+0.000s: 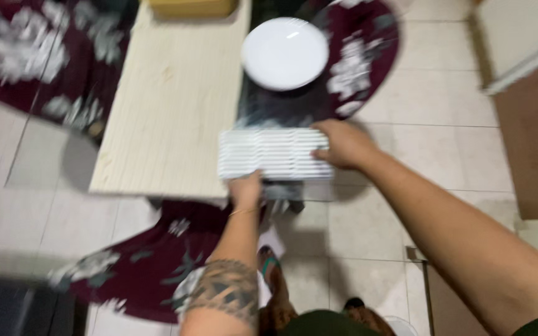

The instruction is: The person picks up a white plastic grate and a peanut butter jar, places the jar in a cabinet, and moves a water bottle to a counter. The person then transfers a stack of plates from a dish rack to a table, moves a food package and a cup to the sink area, and organizes several mats on the table before moving the plastic grate to a door.

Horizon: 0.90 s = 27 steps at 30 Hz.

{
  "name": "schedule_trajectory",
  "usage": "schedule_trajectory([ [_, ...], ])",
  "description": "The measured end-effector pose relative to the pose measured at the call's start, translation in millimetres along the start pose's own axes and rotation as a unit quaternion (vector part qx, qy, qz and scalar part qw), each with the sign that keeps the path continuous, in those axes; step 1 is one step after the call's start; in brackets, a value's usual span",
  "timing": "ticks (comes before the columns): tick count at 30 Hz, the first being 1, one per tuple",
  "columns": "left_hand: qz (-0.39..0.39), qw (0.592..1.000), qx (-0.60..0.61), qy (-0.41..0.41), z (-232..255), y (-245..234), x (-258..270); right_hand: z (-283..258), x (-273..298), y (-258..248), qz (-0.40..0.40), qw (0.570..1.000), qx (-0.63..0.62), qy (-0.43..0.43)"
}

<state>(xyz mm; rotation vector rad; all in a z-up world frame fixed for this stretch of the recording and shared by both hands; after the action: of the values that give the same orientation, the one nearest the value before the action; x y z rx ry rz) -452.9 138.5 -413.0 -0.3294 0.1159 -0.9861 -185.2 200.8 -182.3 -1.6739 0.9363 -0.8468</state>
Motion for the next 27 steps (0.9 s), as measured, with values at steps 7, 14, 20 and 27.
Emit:
schedule_trajectory([
  [7,0.074,0.880,0.289,-0.369,48,12,35,0,-58,50,-0.079,0.996,0.051,-0.006],
  [14,-0.003,0.864,0.342,-0.370,84,3,47,-15,-52,50,-0.181,0.977,0.104,0.046],
  [20,-0.061,0.894,0.380,-0.231,113,-7,44,3,-61,62,-0.177,0.976,-0.118,-0.046],
  [27,-0.190,0.850,0.418,-0.259,174,-27,34,54,-66,59,-0.361,0.812,-0.424,0.175],
])
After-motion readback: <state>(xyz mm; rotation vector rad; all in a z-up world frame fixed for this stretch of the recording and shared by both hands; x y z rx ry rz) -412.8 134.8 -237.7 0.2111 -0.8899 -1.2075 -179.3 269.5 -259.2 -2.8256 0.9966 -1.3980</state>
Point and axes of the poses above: each hand's wrist, its own x-axis away from the middle knuckle, its own y-axis out of the palm, z = x × y, the point moved 4 cm from there along -x, towards the middle knuckle, and after that the axes turned 10 degrees about x, right-handed, at the moved point
